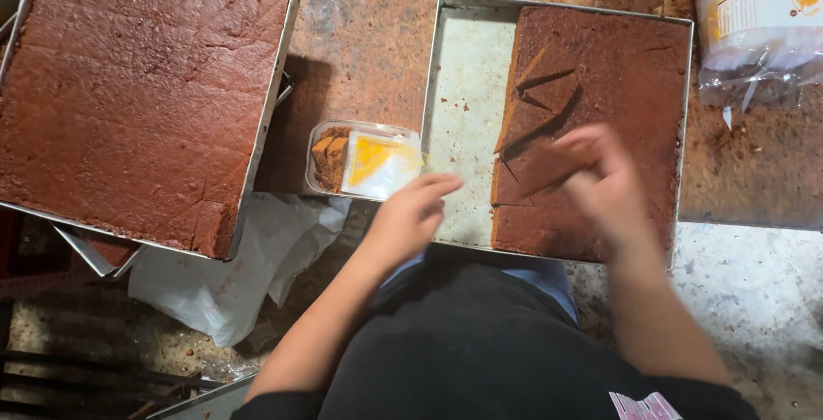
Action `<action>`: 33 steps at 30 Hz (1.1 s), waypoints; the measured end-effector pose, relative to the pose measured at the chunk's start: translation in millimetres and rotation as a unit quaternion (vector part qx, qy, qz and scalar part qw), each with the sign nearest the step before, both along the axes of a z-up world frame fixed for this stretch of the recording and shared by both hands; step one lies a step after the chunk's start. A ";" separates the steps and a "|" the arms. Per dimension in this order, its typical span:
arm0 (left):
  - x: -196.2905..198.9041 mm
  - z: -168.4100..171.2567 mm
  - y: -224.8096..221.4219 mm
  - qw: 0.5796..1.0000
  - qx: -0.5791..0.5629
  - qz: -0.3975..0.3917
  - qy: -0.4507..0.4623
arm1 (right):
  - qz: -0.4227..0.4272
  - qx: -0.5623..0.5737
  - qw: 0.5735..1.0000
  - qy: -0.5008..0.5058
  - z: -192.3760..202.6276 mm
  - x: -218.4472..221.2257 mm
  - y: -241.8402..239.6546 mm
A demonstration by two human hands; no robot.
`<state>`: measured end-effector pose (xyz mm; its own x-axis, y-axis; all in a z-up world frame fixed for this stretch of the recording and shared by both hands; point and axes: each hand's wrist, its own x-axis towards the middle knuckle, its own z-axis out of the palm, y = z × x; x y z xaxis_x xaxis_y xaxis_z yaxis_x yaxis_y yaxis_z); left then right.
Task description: The person is wrapping individual pieces of cake in plastic film and packing them into a plastic container.
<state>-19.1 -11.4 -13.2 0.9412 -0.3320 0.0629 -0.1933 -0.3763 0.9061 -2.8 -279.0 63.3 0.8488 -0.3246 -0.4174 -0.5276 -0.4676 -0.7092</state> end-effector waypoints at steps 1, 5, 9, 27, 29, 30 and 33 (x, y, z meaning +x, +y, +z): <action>2.7 8.5 -6.7 0.997 0.056 -0.036 0.023 | 0.108 0.063 0.976 -0.180 -24.8 -8.8 4.7; 13.8 39.7 -21.9 0.993 0.046 -0.024 0.102 | 0.403 -0.049 0.754 -0.516 -67.0 -15.6 34.8; -0.4 16.1 -25.8 0.993 0.034 -0.033 -0.104 | 0.286 0.044 0.928 -0.236 -47.7 -7.8 45.4; 14.4 3.0 32.5 0.987 0.140 0.056 -0.051 | 0.075 -0.113 0.987 -0.086 -88.3 169.1 -41.2; 13.8 14.4 32.3 0.992 0.107 0.069 -0.013 | -0.123 0.116 0.965 -0.201 -121.1 183.2 -74.9; 12.9 12.8 34.0 0.992 0.106 0.068 -0.013 | -0.124 0.115 0.965 -0.201 -104.3 167.4 -71.9; 12.7 10.2 35.2 0.991 0.102 0.088 -0.005 | -0.155 0.525 0.815 -0.188 -64.8 120.5 -65.5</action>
